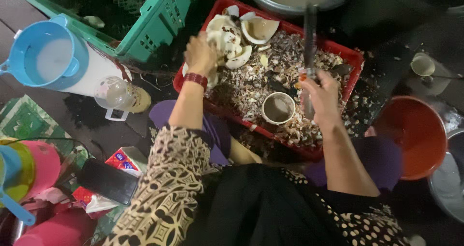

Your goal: The person sits on the floor and uses a knife to scrape and clean the outer layer of coconut shell halves, working one shell at a time over a red tray filled with debris. Cleaned shells are set aside in a pile, and a cup on the tray collects small pieces.

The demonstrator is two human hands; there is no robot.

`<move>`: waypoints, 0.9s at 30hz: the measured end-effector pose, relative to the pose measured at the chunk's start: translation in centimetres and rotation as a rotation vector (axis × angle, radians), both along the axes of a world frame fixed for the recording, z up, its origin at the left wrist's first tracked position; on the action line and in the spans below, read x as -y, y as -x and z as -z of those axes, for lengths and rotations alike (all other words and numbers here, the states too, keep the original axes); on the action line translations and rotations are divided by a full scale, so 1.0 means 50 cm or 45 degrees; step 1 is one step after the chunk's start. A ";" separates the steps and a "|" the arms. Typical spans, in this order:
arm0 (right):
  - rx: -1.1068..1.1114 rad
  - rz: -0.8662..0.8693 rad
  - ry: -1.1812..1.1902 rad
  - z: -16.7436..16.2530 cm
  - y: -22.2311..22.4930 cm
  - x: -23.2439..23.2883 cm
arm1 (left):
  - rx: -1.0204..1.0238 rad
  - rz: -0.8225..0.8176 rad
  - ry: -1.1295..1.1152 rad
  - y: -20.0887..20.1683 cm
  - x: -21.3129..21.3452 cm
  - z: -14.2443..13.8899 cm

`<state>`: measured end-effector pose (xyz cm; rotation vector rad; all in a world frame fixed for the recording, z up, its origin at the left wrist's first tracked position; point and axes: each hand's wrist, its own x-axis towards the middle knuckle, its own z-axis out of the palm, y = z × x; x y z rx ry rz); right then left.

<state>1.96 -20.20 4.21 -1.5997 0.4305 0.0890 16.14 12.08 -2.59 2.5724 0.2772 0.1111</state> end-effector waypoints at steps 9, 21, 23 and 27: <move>0.125 -0.067 0.171 0.035 -0.009 0.018 | 0.170 0.030 -0.463 -0.050 0.117 -0.021; 0.061 -0.192 0.503 0.059 -0.017 0.037 | 0.140 0.101 -0.141 -0.145 0.235 0.037; 0.058 -0.224 0.392 0.056 -0.018 0.025 | 0.046 0.170 0.027 -0.145 0.232 0.030; 0.014 -0.273 0.122 0.050 -0.024 -0.002 | 0.083 0.171 0.120 -0.120 0.232 0.015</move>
